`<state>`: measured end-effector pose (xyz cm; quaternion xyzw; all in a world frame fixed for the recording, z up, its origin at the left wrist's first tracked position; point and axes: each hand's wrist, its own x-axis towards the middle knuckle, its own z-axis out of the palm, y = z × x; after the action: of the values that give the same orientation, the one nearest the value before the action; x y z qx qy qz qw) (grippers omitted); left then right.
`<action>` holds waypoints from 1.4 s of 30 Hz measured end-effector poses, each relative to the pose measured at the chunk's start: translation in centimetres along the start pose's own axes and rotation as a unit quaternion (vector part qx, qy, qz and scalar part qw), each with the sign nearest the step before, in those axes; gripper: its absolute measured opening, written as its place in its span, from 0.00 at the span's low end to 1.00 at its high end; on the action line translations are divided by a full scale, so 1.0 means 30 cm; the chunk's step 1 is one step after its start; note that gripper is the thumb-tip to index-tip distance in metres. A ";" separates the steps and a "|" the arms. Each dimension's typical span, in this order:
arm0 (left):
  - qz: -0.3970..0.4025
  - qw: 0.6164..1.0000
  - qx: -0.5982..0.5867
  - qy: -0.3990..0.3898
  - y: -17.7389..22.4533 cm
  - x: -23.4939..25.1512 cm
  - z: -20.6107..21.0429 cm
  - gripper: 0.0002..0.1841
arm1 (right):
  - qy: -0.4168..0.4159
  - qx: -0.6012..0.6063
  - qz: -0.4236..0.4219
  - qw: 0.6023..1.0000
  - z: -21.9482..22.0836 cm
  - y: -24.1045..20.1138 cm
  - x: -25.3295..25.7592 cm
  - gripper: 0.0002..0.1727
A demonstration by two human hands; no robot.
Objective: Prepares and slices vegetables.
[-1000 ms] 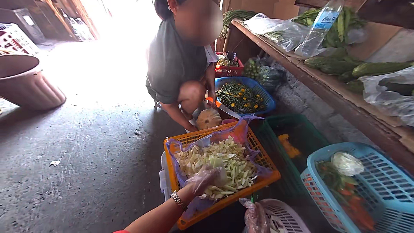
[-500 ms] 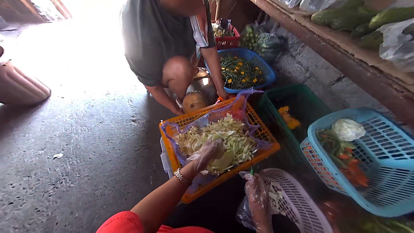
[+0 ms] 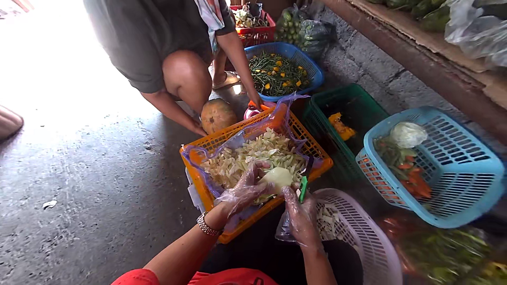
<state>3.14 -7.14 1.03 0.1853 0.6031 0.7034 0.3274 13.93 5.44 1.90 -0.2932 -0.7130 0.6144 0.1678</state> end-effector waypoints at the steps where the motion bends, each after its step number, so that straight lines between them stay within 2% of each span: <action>1: -0.003 0.999 0.024 -0.031 0.010 -0.001 -0.008 0.33 | -0.010 -0.005 -0.004 1.000 0.000 -0.008 0.002 0.11; 3: -0.004 0.998 0.040 -0.052 0.023 -0.001 -0.016 0.32 | -0.038 -0.010 -0.014 0.999 0.010 -0.003 0.004 0.17; 6: -0.006 1.000 0.015 0.019 0.011 0.011 -0.025 0.26 | -0.078 -0.003 -0.013 0.997 0.031 0.040 0.002 0.28; 8: -0.012 0.995 0.006 0.095 0.008 0.024 -0.034 0.20 | -0.109 -0.024 -0.014 0.994 0.039 0.050 -0.021 0.27; 10: -0.026 0.989 0.006 0.146 0.008 0.037 -0.044 0.20 | -0.112 -0.063 -0.033 0.991 0.054 0.055 -0.053 0.24; 13: -0.032 0.985 0.000 0.171 0.013 0.045 -0.049 0.21 | -0.094 -0.127 -0.078 0.984 0.087 0.075 -0.081 0.23; 16: -0.043 0.978 -0.055 0.194 0.013 0.050 -0.029 0.20 | -0.081 -0.179 -0.110 0.974 0.107 0.084 -0.094 0.22; 23: -0.059 0.974 -0.105 0.193 0.025 0.045 -0.010 0.19 | -0.074 -0.228 -0.120 0.963 0.126 0.065 -0.071 0.20; 27: -0.061 0.972 -0.118 0.193 0.011 0.035 -0.005 0.17 | -0.091 -0.229 -0.073 0.966 0.148 0.037 -0.020 0.20; 32: -0.048 0.979 -0.079 0.181 0.005 0.018 0.009 0.18 | -0.136 -0.213 0.035 0.967 0.157 0.024 0.062 0.23; 34: -0.051 0.979 -0.061 0.186 0.015 0.025 0.015 0.17 | -0.118 -0.193 0.025 0.974 0.146 0.031 0.053 0.21; 38: -0.071 0.974 -0.027 0.213 0.020 0.064 -0.008 0.19 | -0.089 -0.192 -0.080 0.974 0.119 0.036 -0.049 0.21; 42: -0.076 0.973 -0.015 0.218 0.023 0.087 0.008 0.19 | -0.075 -0.221 -0.091 0.968 0.112 0.057 -0.098 0.21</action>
<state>1.26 -5.24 1.41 -0.0240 0.6617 0.7090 0.2428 14.55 1.10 -0.03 -0.2101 -0.8652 0.4441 0.0999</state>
